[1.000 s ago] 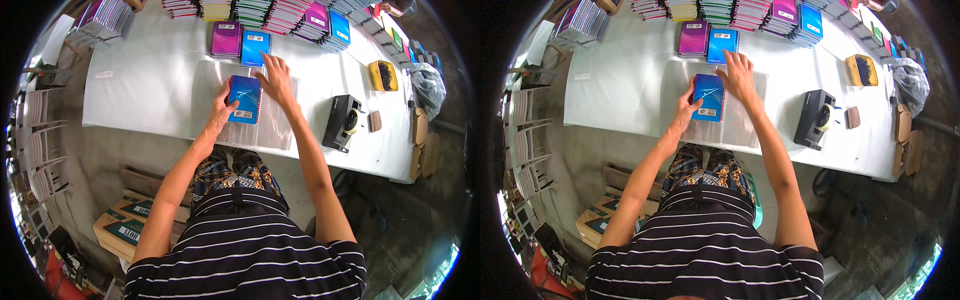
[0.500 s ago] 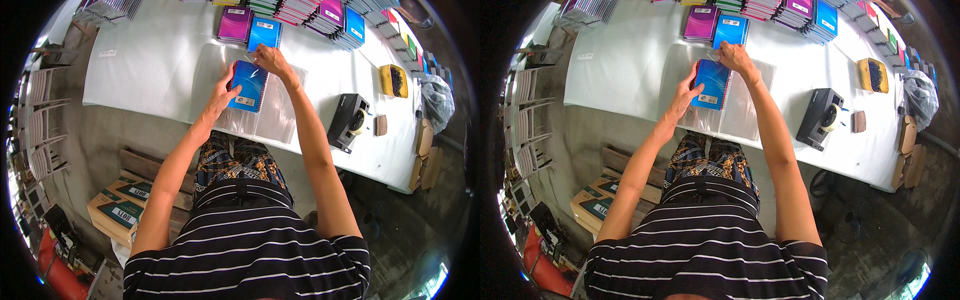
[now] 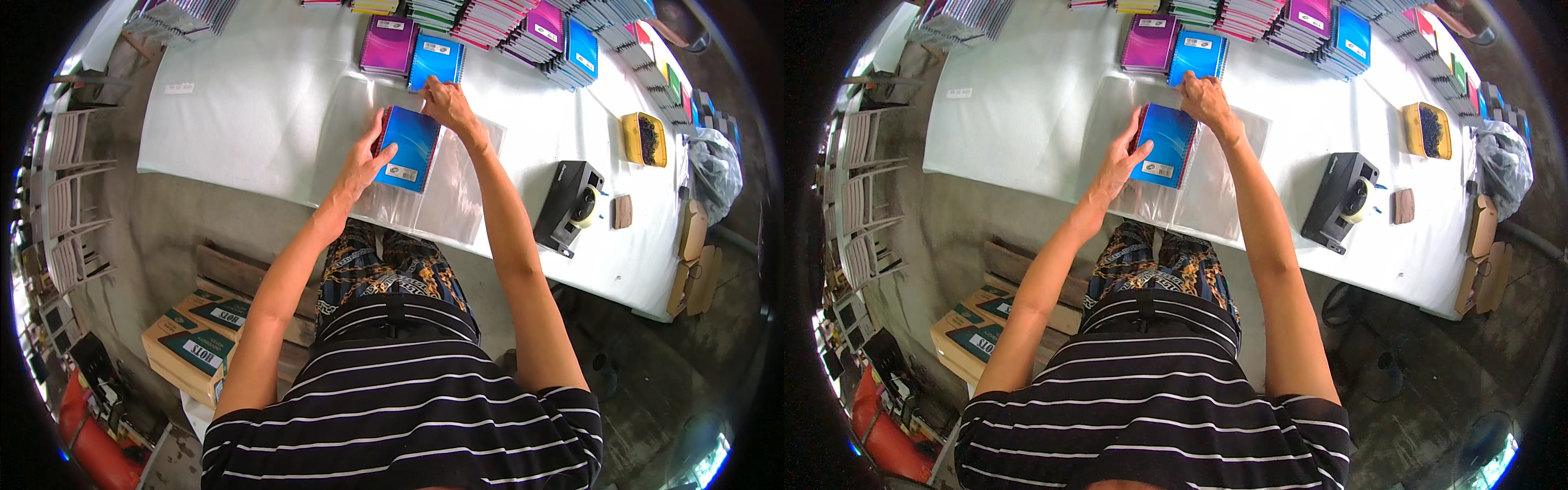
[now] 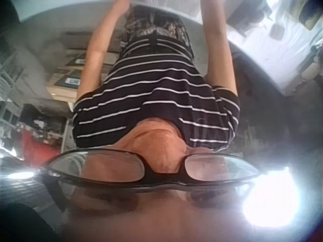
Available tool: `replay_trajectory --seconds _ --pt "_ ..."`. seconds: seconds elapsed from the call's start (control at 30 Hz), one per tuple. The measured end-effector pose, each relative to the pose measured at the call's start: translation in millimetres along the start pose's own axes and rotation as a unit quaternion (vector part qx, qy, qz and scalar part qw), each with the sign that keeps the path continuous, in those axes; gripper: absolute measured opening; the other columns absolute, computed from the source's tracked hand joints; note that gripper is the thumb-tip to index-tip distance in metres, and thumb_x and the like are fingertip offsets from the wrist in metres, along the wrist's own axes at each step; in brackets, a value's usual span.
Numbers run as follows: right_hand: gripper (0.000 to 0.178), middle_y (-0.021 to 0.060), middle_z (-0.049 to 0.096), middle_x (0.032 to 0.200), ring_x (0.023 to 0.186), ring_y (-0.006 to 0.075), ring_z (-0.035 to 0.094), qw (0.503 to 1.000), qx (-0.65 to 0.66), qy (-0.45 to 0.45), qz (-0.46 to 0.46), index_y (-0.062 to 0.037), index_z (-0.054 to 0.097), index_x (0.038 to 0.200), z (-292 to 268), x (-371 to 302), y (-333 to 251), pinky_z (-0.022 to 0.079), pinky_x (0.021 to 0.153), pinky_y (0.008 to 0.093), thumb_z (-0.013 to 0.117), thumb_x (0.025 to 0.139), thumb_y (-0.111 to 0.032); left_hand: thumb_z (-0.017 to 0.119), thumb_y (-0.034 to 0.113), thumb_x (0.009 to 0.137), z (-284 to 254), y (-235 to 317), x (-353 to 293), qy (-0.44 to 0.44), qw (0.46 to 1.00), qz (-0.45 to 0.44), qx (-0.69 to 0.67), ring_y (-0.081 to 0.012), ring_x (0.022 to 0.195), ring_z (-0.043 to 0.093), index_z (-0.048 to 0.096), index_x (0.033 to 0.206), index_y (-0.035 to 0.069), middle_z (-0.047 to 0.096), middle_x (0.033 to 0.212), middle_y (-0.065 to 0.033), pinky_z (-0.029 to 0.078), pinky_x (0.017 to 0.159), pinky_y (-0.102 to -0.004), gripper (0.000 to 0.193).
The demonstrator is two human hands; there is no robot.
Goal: The person selects several spiral-bound notebooks of different colors from a table, places them into a clear plastic bag, and seals the bag using a tape dispenser. The process is repeated multiple times with different sets of notebooks.
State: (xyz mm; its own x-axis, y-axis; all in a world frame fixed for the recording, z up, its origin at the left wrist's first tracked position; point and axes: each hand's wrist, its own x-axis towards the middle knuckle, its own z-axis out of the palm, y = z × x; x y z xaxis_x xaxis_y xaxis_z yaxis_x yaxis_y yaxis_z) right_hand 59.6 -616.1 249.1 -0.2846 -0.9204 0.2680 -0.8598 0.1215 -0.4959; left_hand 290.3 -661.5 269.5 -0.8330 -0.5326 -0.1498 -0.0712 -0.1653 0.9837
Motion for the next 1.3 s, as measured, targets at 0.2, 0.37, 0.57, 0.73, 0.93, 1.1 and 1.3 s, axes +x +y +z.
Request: replay_trajectory --seconds 0.2,0.37,0.57,0.73,0.93,1.1,1.3 --pt "0.01 0.0133 0.066 0.09 0.088 0.0313 0.062 0.979 0.05 0.194 0.045 -0.004 0.055 0.093 -37 -19 -32 0.045 0.079 0.0423 0.057 0.084 0.001 0.063 0.036 0.092 -1 -7 0 0.017 0.999 0.03 0.027 -0.0235 0.14 0.031 0.019 0.151 -0.002 0.031 0.153 -0.0196 0.027 0.113 -0.0331 0.082" --pt "0.033 0.0088 0.062 0.101 0.099 0.0272 0.057 0.994 0.066 0.073 -0.049 -0.0045 0.067 0.101 -49 -103 -102 0.045 0.085 0.0384 0.06 0.071 0.008 0.061 0.032 0.094 3 -4 0 0.016 0.999 0.036 0.019 -0.0247 0.14 0.032 0.02 0.15 -0.001 0.032 0.152 -0.0195 0.027 0.113 -0.0331 0.077" --pt "0.032 0.0063 0.062 0.109 0.1 0.0265 0.056 1.0 0.024 -0.006 -0.009 -0.0038 0.07 0.103 -35 -116 -132 0.045 0.083 0.0376 0.059 0.075 0.006 0.06 0.031 0.094 -20 -13 -14 0.112 0.952 0.088 0.271 -0.0368 0.142 0.027 0.03 0.148 0.004 0.03 0.154 -0.0182 0.026 0.113 -0.046 0.067" --pt "0.029 0.0059 0.061 0.109 0.1 0.0258 0.056 0.999 0.03 -0.01 0.005 -0.0032 0.07 0.102 -35 -114 -134 0.044 0.084 0.038 0.058 0.078 0.006 0.062 0.026 0.092 -52 -12 -66 0.133 0.712 0.028 0.689 -0.0454 0.142 0.017 0.044 0.144 0.016 0.028 0.156 -0.0095 0.022 0.113 -0.0579 0.056" --pt "0.028 0.0074 0.06 0.106 0.101 0.0259 0.055 1.0 0.019 -0.007 -0.013 -0.0006 0.069 0.101 -35 -114 -134 0.045 0.086 0.038 0.056 0.077 0.006 0.064 0.003 0.087 -33 -5 -67 0.203 0.803 0.069 0.557 -0.024 0.133 0.045 0.055 0.137 0.018 0.046 0.147 -0.0031 0.038 0.106 -0.0446 0.053" --pt "0.023 0.0091 0.06 0.101 0.1 0.0274 0.056 0.999 0.038 -0.016 -0.015 0.0007 0.069 0.097 -38 -110 -139 0.045 0.085 0.0387 0.056 0.079 0.007 0.056 -0.017 0.081 -35 17 -91 0.297 0.946 -0.086 0.099 -0.0174 0.116 0.058 0.04 0.147 0.018 0.042 0.15 -0.0106 0.052 0.085 -0.0251 0.076" --pt "0.007 0.0162 0.059 0.09 0.091 0.0338 0.055 0.962 0.236 -0.005 0.134 0.0039 0.062 0.081 -33 -97 -138 0.047 0.082 0.0412 0.065 0.077 -0.002 0.048 -0.015 0.076 25 52 -108 0.06 0.893 0.002 0.447 -0.0374 0.11 0.061 0.034 0.146 0.003 0.051 0.136 -0.0221 0.056 0.083 -0.0343 0.074"
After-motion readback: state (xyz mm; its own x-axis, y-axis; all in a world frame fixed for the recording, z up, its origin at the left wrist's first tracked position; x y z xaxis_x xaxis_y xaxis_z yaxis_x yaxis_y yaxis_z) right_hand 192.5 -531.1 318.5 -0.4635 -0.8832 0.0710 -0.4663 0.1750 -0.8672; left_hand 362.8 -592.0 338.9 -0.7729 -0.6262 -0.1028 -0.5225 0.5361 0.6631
